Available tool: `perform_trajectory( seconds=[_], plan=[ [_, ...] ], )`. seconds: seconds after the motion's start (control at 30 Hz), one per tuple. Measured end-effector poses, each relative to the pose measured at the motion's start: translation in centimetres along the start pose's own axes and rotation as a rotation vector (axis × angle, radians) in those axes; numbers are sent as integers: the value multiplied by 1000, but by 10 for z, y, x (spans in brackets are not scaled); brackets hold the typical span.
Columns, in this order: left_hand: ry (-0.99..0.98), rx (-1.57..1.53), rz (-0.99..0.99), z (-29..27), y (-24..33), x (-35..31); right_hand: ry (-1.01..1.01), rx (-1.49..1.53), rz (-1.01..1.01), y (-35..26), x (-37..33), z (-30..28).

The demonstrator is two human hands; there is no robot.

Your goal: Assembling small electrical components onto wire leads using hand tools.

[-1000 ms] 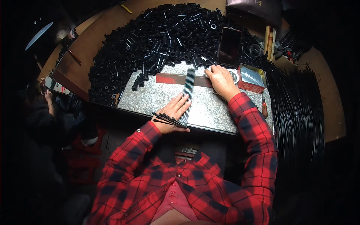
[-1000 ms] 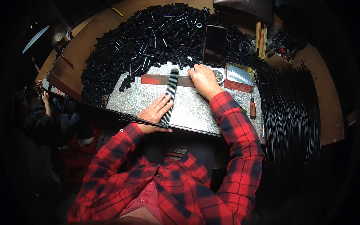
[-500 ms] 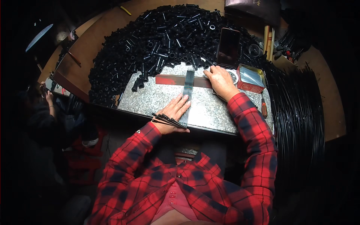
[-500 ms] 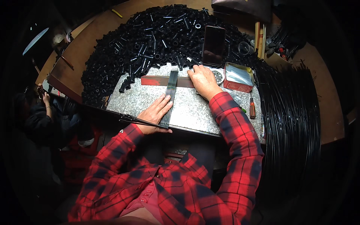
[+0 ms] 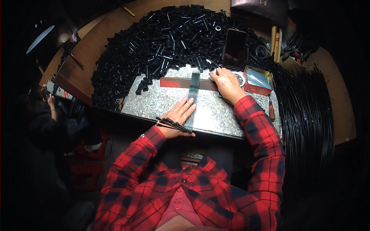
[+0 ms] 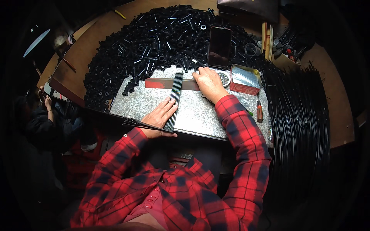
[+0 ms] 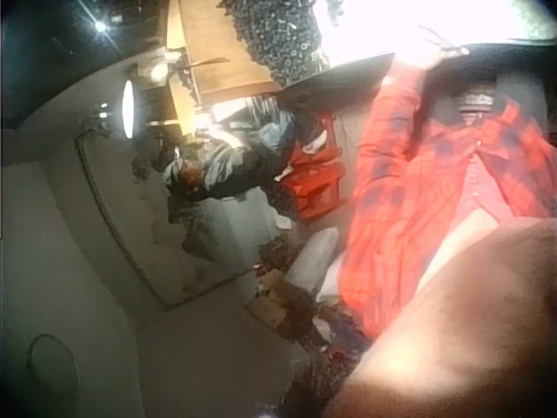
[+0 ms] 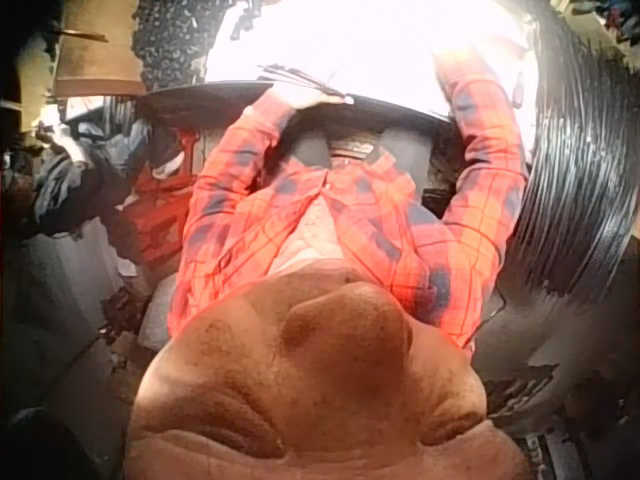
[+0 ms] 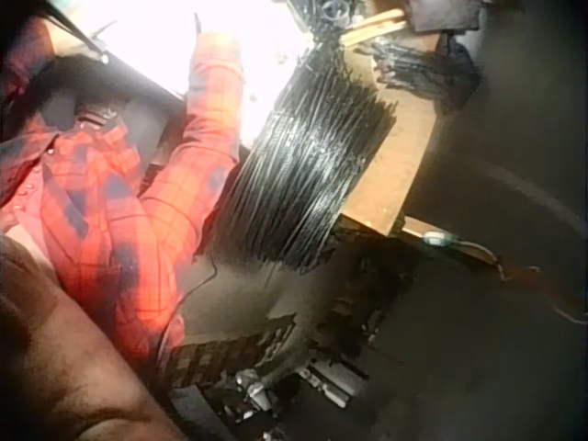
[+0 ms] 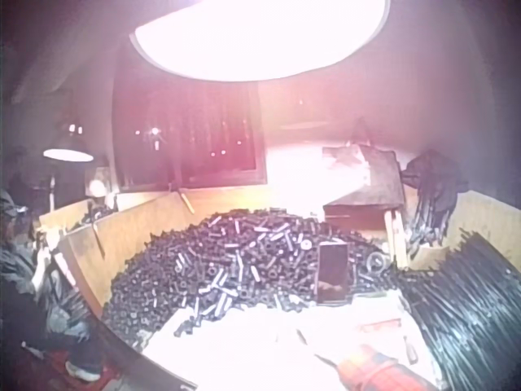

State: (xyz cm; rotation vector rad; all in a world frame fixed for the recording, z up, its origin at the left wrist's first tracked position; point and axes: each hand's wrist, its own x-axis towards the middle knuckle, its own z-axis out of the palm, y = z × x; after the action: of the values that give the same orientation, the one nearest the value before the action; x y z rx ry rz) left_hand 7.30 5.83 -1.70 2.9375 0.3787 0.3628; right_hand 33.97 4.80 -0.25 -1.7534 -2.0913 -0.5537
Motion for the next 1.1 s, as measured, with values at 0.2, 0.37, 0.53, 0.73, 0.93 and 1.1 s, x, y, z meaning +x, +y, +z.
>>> perform_trajectory(
  seconds=[0.2,0.37,0.53,0.73,0.93,1.1],
  plan=[
    [12,3,0,-1,1,0,4,14,-3,-1,0,-2],
    [16,4,2,0,0,0,5,1,-5,0,1,1],
    [13,0,0,-1,0,0,2,-1,6,0,1,2],
    [13,-1,0,-1,1,0,34,67,2,-2,2,0],
    [14,2,2,0,0,0,60,113,-9,0,6,3],
    [4,15,-3,-1,1,0,82,113,-24,8,9,7]
  ],
)
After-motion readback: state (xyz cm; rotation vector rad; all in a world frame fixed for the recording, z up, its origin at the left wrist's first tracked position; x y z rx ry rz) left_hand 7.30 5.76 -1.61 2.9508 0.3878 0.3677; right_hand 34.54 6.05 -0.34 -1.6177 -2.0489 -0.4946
